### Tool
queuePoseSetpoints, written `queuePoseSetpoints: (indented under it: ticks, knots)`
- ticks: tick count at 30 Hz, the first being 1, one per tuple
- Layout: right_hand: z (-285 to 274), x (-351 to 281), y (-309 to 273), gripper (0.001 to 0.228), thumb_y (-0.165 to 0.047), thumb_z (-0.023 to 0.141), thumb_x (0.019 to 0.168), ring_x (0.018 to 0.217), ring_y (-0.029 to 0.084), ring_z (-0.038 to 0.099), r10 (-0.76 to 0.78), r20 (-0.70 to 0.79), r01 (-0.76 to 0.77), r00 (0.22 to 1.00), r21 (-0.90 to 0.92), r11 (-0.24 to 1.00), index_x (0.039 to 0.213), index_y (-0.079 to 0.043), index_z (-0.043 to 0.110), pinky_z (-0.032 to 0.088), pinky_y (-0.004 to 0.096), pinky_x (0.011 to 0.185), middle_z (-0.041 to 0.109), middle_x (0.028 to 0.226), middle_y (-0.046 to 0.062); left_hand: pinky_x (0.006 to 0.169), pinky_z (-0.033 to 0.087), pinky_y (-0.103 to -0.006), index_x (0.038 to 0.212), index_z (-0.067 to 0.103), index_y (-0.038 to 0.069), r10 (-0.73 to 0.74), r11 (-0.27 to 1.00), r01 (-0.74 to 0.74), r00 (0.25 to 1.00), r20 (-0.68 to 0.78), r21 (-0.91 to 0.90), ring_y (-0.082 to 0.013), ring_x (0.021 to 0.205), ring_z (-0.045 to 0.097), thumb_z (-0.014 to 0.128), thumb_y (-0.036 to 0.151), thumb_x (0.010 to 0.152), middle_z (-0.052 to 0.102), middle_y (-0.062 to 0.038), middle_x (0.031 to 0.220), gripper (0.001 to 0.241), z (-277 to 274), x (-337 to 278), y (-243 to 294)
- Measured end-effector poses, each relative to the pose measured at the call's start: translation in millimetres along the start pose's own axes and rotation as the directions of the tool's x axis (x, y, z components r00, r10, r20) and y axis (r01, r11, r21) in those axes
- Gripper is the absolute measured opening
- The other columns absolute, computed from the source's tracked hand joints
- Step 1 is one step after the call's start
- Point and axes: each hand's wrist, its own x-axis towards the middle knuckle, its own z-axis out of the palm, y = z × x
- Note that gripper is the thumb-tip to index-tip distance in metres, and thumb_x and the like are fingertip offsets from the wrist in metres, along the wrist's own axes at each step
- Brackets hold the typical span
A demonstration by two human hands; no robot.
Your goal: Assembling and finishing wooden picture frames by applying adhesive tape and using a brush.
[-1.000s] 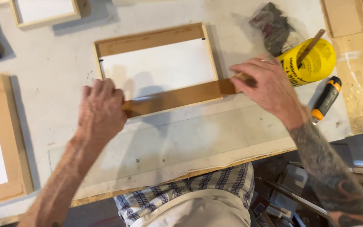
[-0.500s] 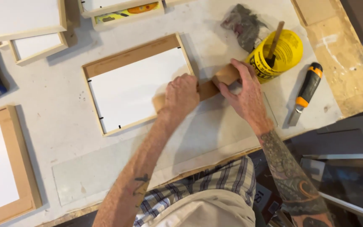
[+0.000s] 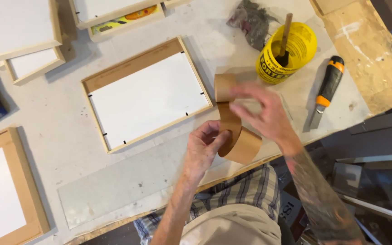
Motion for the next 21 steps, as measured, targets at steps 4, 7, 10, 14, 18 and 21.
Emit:
queuePoseSetpoints:
  ticks: [4,7,10,14,18,21]
  knots:
    - [0.6,-22.4,-17.7,0.04,-0.013,0.09,0.077,0.117,0.026,0.07,0.086,0.07,-0.095,0.994,0.127,0.987,0.115,-0.008,0.076,0.054,0.044,0.102,0.076,0.118,0.012,0.089,0.061,-0.0321,0.099,0.072,0.012,0.085,0.996,-0.085,0.996,-0.039,0.004,-0.0097,0.093,0.068,0.082,0.012,0.087,0.075,-0.001,0.094,0.015,7.7,13.2,-1.7]
    - [7.1,-32.1,-10.5,0.043,-0.009,0.09,0.077,0.112,0.02,0.071,0.223,-0.007,-0.212,0.975,0.286,0.935,0.117,-0.004,0.076,0.058,0.039,0.099,0.076,0.117,0.012,0.089,0.061,-0.0367,0.117,0.059,0.009,0.139,0.99,-0.14,0.989,-0.05,-0.018,-0.019,0.095,0.072,0.078,0.003,0.086,0.076,-0.01,0.099,0.037,8.3,20.6,-5.8]
    - [10.6,-31.5,7.7,0.036,-0.009,0.085,0.084,0.109,0.018,0.071,0.304,-0.05,-0.266,0.952,0.363,0.893,0.118,-0.002,0.075,0.06,0.034,0.092,0.077,0.113,0.013,0.092,0.061,-0.0488,0.134,0.057,0.011,0.23,0.972,-0.227,0.972,-0.048,0.055,-0.0287,0.1,0.072,0.075,0.008,0.091,0.073,-0.016,0.104,0.047,11.4,31.3,0.2]
    - [12.7,-15.0,10.5,0.03,-0.016,0.083,0.091,0.102,0.014,0.07,0.319,-0.115,-0.266,0.941,0.332,0.905,0.117,-0.004,0.076,0.061,0.03,0.086,0.077,0.106,0.011,0.095,0.057,-0.0382,0.121,0.071,0.012,0.486,0.822,-0.431,0.872,-0.064,0.372,-0.0219,0.104,0.068,0.073,0.019,0.095,0.064,-0.008,0.114,0.027,16.0,49.7,10.7]
    - [10.4,4.2,13.0,0.024,-0.02,0.08,0.096,0.095,0.008,0.067,0.324,-0.163,-0.259,0.932,0.325,0.909,0.116,-0.008,0.077,0.06,0.027,0.083,0.076,0.097,0.008,0.09,0.055,-0.0305,0.113,0.074,0.016,0.449,0.867,-0.386,0.88,-0.157,0.314,-0.0119,0.092,0.069,0.076,0.022,0.093,0.073,0.001,0.096,0.02,21.5,74.1,5.1]
    - [16.9,8.2,28.4,0.023,-0.021,0.081,0.097,0.094,0.005,0.067,0.39,-0.203,-0.296,0.898,0.377,0.878,0.116,-0.009,0.076,0.058,0.026,0.085,0.076,0.098,0.004,0.092,0.058,-0.0321,0.118,0.073,0.016,0.43,0.899,-0.393,0.878,-0.212,0.196,-0.0125,0.091,0.071,0.078,0.015,0.091,0.073,-0.001,0.096,0.028,26.3,79.9,8.5]
